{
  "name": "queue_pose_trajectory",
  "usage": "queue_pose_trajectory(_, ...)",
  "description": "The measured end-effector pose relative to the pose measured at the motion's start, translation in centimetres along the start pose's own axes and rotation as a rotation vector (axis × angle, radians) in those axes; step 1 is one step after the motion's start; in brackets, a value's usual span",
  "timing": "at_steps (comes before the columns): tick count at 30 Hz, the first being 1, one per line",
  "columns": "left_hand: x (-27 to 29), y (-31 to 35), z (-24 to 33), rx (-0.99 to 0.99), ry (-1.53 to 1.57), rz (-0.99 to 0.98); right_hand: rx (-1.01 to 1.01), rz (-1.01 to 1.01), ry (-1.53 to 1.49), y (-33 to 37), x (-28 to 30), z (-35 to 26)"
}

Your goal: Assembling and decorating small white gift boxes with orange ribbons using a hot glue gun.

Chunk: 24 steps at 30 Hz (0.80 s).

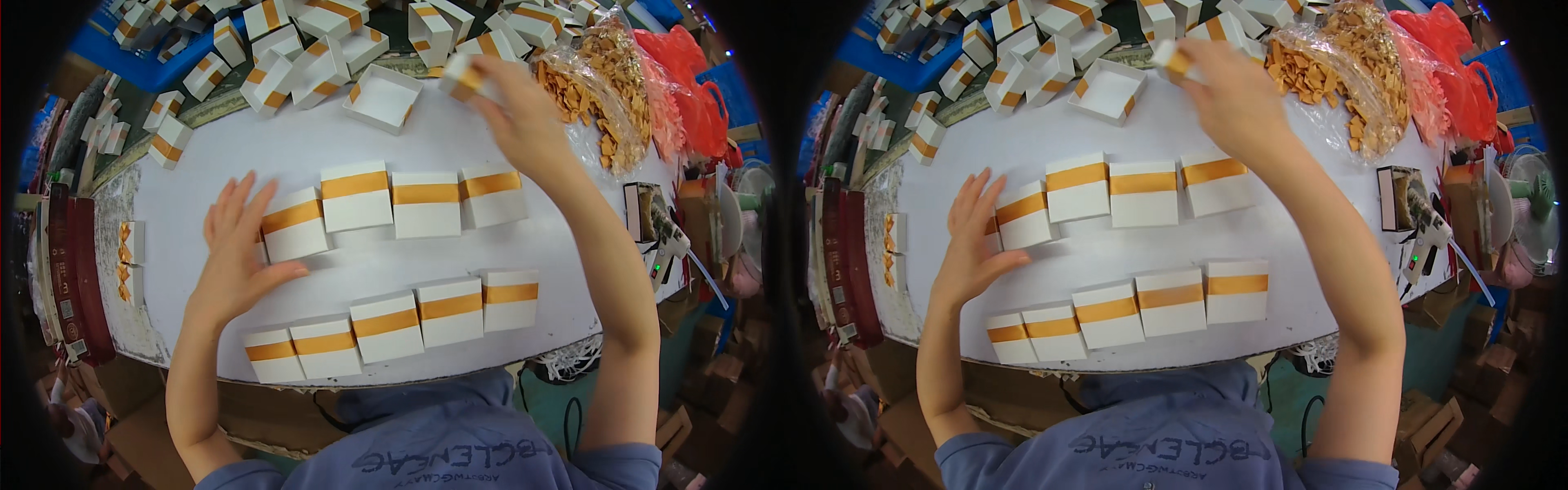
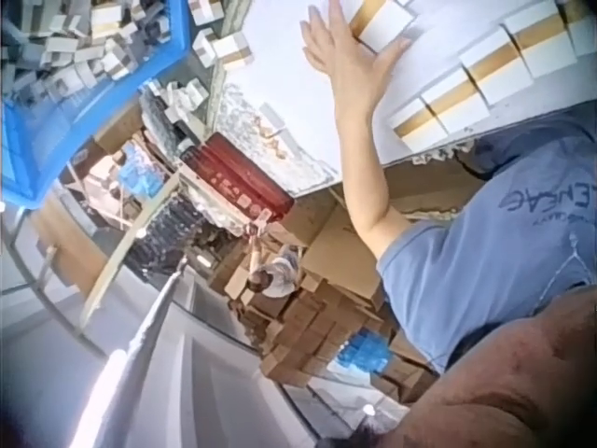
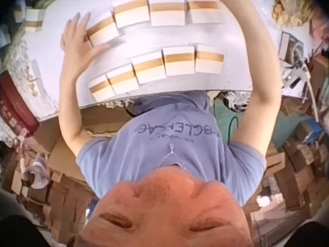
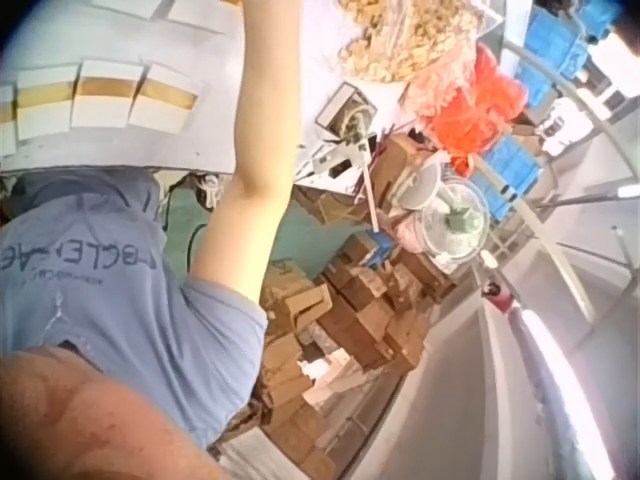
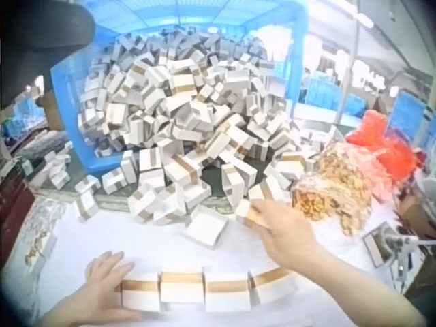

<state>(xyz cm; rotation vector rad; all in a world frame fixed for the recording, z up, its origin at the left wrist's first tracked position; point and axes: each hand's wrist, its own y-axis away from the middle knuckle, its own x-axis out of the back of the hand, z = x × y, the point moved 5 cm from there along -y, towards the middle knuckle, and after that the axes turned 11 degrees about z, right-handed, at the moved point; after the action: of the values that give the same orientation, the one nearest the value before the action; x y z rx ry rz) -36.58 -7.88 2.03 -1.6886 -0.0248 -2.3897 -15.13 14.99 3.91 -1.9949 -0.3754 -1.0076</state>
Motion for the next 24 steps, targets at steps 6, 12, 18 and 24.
queue_pose_trajectory(6,2.7,8.2,-3.9,0.175,0.1,-0.011,-1.008,0.061,-0.612,14.4,10.8,6.9)
queue_pose_trajectory(12,-2.3,12.7,-0.9,0.237,0.277,-0.027,-0.983,-0.367,-0.122,20.3,11.0,2.5)
queue_pose_trajectory(18,1.5,8.9,-2.6,0.159,0.199,0.2,-0.015,-0.199,0.09,8.4,7.8,-3.1)
queue_pose_trajectory(24,-0.5,-0.9,2.3,-0.191,-0.172,0.05,0.44,-0.074,0.008,0.5,-4.9,-5.1)
